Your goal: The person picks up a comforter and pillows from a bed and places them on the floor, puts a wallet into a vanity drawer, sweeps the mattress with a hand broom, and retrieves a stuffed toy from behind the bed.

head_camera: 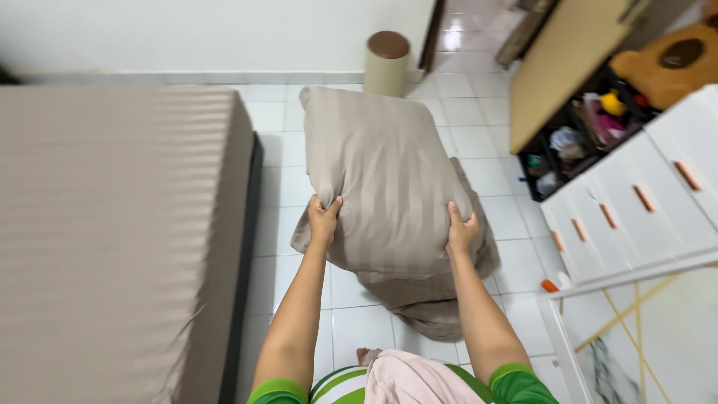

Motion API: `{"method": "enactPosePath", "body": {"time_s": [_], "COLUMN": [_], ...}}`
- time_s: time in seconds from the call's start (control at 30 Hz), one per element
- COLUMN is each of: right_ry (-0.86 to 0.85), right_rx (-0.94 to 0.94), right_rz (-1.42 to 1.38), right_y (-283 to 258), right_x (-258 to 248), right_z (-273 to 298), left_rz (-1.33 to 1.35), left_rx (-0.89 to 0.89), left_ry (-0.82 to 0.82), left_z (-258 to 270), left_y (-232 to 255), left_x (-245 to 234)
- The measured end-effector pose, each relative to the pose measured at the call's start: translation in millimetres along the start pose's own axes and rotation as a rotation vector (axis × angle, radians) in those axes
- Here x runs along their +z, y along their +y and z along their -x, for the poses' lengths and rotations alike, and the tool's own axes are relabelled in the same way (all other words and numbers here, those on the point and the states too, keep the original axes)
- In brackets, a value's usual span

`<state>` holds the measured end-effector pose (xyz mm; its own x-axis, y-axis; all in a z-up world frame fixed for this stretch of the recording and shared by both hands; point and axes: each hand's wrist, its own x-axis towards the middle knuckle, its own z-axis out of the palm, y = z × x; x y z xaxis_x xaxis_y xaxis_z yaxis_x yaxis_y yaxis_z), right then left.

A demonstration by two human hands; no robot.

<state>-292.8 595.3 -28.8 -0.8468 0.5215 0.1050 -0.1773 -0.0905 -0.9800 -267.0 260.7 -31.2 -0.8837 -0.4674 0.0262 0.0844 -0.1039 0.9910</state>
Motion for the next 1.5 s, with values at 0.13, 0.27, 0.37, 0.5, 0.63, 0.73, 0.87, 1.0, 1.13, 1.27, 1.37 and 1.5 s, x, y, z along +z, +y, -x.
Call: {"method": "enactPosePath", "body": {"time_s": [0.13, 0.27, 0.37, 0.5, 0.63, 0.73, 0.87, 1.0, 1.13, 1.27, 1.37, 1.5], "right_ry": [0.187, 0.232, 0.151, 0.074, -0.066, -0.202, -0.419, -0.653, -0.912, -1.175, -1.362, -1.555], "right_rx": [-0.069, -0.065, -0.014, -0.158, -0.073, -0.041, -0.103, -0.129, -0.126, -0.105, -0.086, -0.162], "right_rz": [0.287, 0.656, 0.534, 0.618, 0.52, 0.48, 0.383, 0.326, 0.241, 0.158, 0.076, 0.05], "right_y": [20, 33, 37, 44, 57, 64, 71, 76, 67, 51, 40, 45], "right_x": [-56, -91, -89, -62, -19, 18, 85, 169, 252, 316, 351, 382], "right_z": [-43, -60, -57, -50, -28, -11, 19, 74, 163, 275, 358, 468], "left_rz": [-0.27, -0.28, -0.302, -0.289, -0.287, -0.278, -0.232, -0.216, -0.175, -0.184, -0.202, -0.193], "left_rx": [0.125, -0.043, -0.08, -0.194, -0.169, -0.108, -0.152, -0.106, -0.023, 0.074, 0.097, 0.133], "left_ry": [-0.232, -0.485, -0.51, -0.484, -0.393, -0.303, -0.13, 0.097, 0.327, 0.577, 0.751, 0.971], "left_z": [-4, 18, 37, 49, 46, 45, 51, 62, 86, 129, 173, 245], "left_y": [-26, -32, -22, -2, -1, 0, 13, 14, 10, 16, 27, 31], "left_x": [34, 52, 53, 37, 8, -23, -78, -159, -255, -354, -420, -499]}}
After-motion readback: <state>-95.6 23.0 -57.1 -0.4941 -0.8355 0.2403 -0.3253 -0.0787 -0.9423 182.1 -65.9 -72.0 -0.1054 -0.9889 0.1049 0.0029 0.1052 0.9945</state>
